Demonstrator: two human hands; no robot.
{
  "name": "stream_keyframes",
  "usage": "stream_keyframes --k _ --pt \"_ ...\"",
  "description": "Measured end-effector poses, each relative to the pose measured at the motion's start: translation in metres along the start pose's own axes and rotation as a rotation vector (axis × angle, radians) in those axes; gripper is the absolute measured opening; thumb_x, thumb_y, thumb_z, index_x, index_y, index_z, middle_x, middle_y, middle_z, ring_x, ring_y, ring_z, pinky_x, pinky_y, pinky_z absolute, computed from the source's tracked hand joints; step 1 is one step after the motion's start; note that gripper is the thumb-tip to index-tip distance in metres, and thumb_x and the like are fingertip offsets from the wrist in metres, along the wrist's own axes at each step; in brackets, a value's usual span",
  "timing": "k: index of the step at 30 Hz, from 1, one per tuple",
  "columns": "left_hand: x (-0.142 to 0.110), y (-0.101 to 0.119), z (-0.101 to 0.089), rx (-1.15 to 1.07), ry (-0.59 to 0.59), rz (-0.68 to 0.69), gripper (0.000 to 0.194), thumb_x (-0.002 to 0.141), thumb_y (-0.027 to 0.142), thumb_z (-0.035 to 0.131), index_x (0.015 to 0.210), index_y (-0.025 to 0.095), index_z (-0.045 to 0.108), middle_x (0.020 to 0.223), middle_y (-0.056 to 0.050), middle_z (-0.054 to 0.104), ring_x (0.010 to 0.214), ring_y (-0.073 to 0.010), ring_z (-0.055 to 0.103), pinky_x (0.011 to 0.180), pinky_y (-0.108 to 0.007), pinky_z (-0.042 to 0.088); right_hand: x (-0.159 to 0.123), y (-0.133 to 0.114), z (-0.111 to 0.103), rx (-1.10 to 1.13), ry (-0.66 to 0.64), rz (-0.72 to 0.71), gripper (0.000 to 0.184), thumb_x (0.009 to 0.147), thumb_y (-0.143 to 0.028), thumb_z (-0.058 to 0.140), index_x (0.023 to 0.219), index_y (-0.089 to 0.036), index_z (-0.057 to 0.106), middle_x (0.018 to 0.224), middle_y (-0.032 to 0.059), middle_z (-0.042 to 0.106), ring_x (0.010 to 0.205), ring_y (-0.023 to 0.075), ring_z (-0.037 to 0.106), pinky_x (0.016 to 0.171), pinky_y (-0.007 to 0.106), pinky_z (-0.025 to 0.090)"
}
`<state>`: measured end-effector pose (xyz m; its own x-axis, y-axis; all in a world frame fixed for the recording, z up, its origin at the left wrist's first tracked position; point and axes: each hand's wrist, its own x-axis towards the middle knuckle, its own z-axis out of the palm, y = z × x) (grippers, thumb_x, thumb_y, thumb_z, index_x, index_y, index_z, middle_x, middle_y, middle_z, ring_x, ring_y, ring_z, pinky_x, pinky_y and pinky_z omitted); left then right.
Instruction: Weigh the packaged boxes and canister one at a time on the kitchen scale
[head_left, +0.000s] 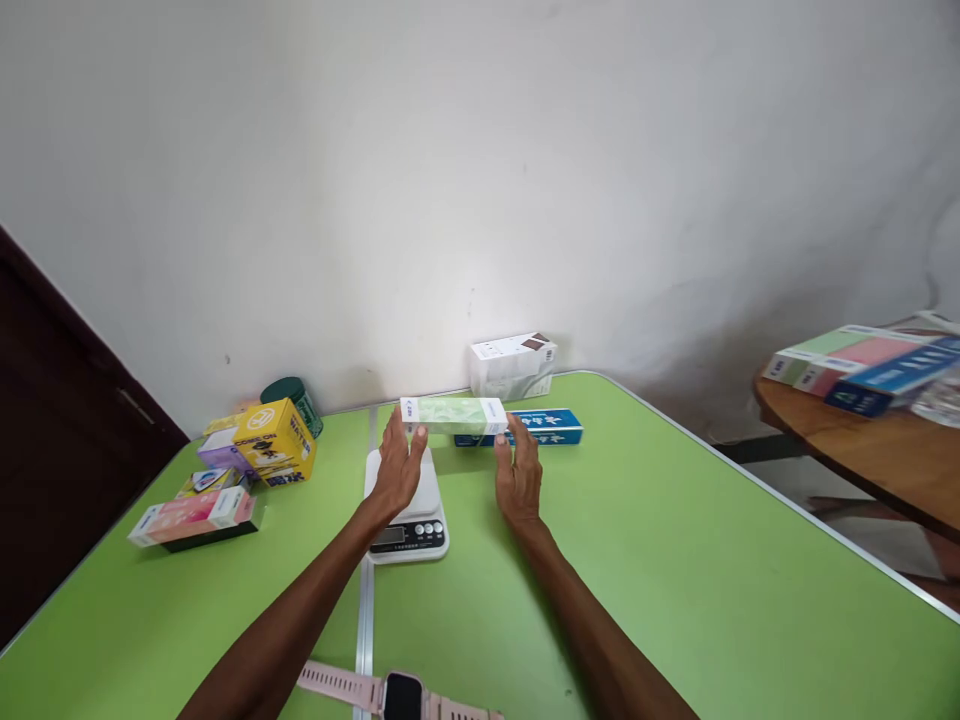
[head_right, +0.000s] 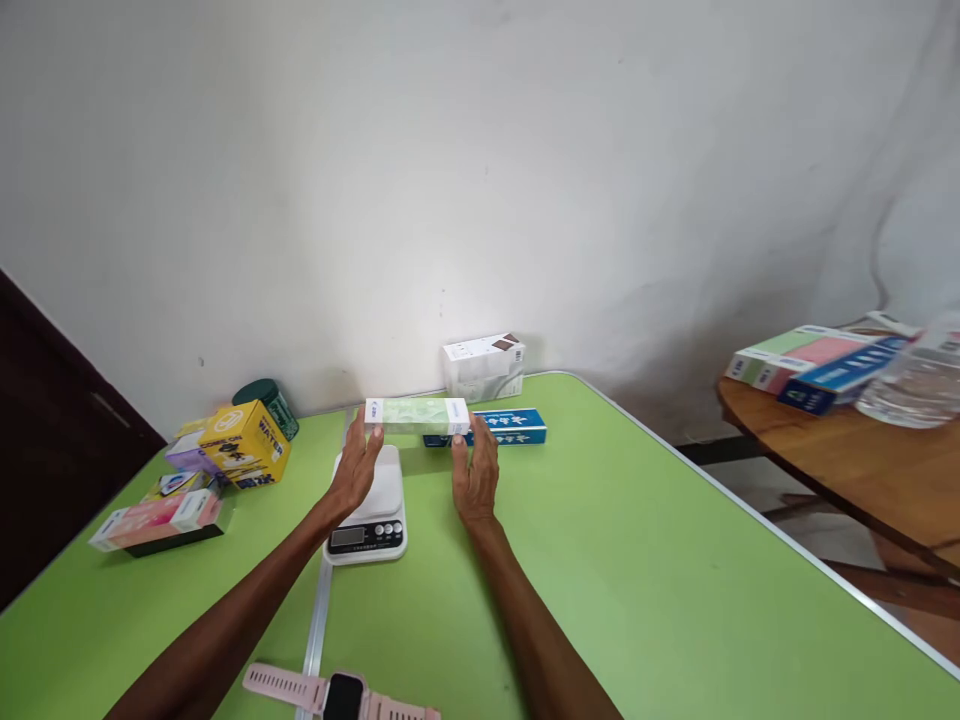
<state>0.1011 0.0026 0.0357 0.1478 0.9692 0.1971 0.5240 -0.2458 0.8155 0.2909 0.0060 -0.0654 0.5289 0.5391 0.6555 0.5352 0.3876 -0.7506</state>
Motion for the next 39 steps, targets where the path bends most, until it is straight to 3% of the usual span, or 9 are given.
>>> stream_keyframes --k 4,7,14,18,21,29,33,37,39 --pt "-0.037 -0.040 -0.039 -0.019 0.104 -0.054 0.093 0.097 0.080 0.031 0.168 0.019 0.025 0.178 -0.014 0.021 0.167 -0.0304 0.011 0.136 -0.050 0.007 -0.038 -0.031 0.019 0.089 -0.125 -0.078 0.050 0.108 -0.046 0.042 0.149 -0.021 0.055 0.149 0.0164 0.062 0.141 0.0315 0.055 0.116 0.058 0.046" --pt "-0.061 -0.064 -0.054 -0.044 0.123 -0.098 0.092 0.097 0.080 0.032 0.168 0.021 0.024 0.178 -0.013 0.022 0.167 -0.0293 0.010 0.136 -0.049 0.007 -0.059 -0.045 0.021 0.104 -0.208 -0.081 0.050 0.107 -0.047 0.043 0.146 -0.020 0.057 0.145 0.0172 0.064 0.139 0.0322 0.057 0.115 0.058 0.047" --pt "-0.080 -0.094 -0.048 -0.116 0.132 -0.138 0.088 0.096 0.079 0.038 0.164 0.022 0.034 0.176 -0.014 0.028 0.166 -0.0309 0.016 0.136 -0.052 0.009 -0.066 -0.060 0.004 0.031 -0.331 0.155 0.058 0.102 -0.064 0.043 0.128 -0.019 0.067 0.129 0.0189 0.072 0.123 0.0344 0.066 0.107 0.056 0.051" --pt "-0.080 -0.111 -0.049 -0.228 0.189 -0.149 0.095 0.097 0.078 0.037 0.167 0.016 0.024 0.173 -0.020 0.032 0.162 -0.0308 0.029 0.134 -0.050 0.020 -0.061 -0.058 -0.004 0.015 -0.291 0.428 0.065 0.097 -0.071 0.038 0.126 -0.019 0.065 0.132 0.0196 0.071 0.123 0.0352 0.065 0.107 0.054 0.048" --pt "-0.080 -0.122 -0.054 -0.295 0.227 -0.194 0.096 0.097 0.079 0.038 0.165 0.011 0.029 0.167 -0.024 0.042 0.155 -0.0316 0.043 0.131 -0.049 0.029 -0.055 -0.056 -0.010 0.043 -0.328 0.592 0.067 0.089 -0.076 0.045 0.118 -0.020 0.065 0.121 0.0167 0.076 0.110 0.0336 0.072 0.102 0.050 0.051" --pt "-0.081 -0.131 -0.055 -0.380 0.255 -0.183 0.087 0.100 0.074 0.038 0.161 0.013 0.037 0.157 -0.022 0.054 0.143 -0.0297 0.058 0.125 -0.048 0.040 -0.048 -0.058 -0.017 -0.034 -0.405 0.576 0.068 0.089 -0.076 0.045 0.120 -0.019 0.068 0.123 0.0177 0.076 0.116 0.0399 0.071 0.109 0.057 0.048" --pt "-0.085 -0.125 -0.052 -0.350 0.236 -0.154 0.089 0.100 0.073 0.037 0.165 0.011 0.028 0.161 -0.024 0.048 0.150 -0.0323 0.050 0.128 -0.053 0.034 -0.049 -0.064 -0.018 -0.064 -0.444 0.568 0.079 0.091 -0.079 0.041 0.133 -0.018 0.068 0.140 0.0202 0.069 0.125 0.0440 0.067 0.115 0.061 0.044" --pt "-0.091 -0.117 -0.043 -0.218 0.137 -0.063 0.090 0.100 0.069 0.042 0.169 0.014 0.022 0.175 -0.019 0.027 0.164 -0.0339 0.020 0.136 -0.054 0.012 -0.054 -0.072 -0.016 -0.091 -0.538 0.526 0.088 0.089 -0.079 0.042 0.151 -0.019 0.060 0.161 0.0144 0.053 0.152 0.0427 0.042 0.128 0.061 0.029" --pt "-0.094 -0.114 -0.038 -0.191 0.083 -0.030 0.091 0.101 0.067 0.043 0.170 0.014 0.017 0.177 -0.018 0.020 0.166 -0.0346 0.013 0.136 -0.055 0.006 -0.058 -0.074 -0.016 -0.077 -0.568 0.547 0.090 0.088 -0.079 0.046 0.154 -0.019 0.057 0.163 0.0132 0.050 0.155 0.0430 0.037 0.128 0.061 0.028"
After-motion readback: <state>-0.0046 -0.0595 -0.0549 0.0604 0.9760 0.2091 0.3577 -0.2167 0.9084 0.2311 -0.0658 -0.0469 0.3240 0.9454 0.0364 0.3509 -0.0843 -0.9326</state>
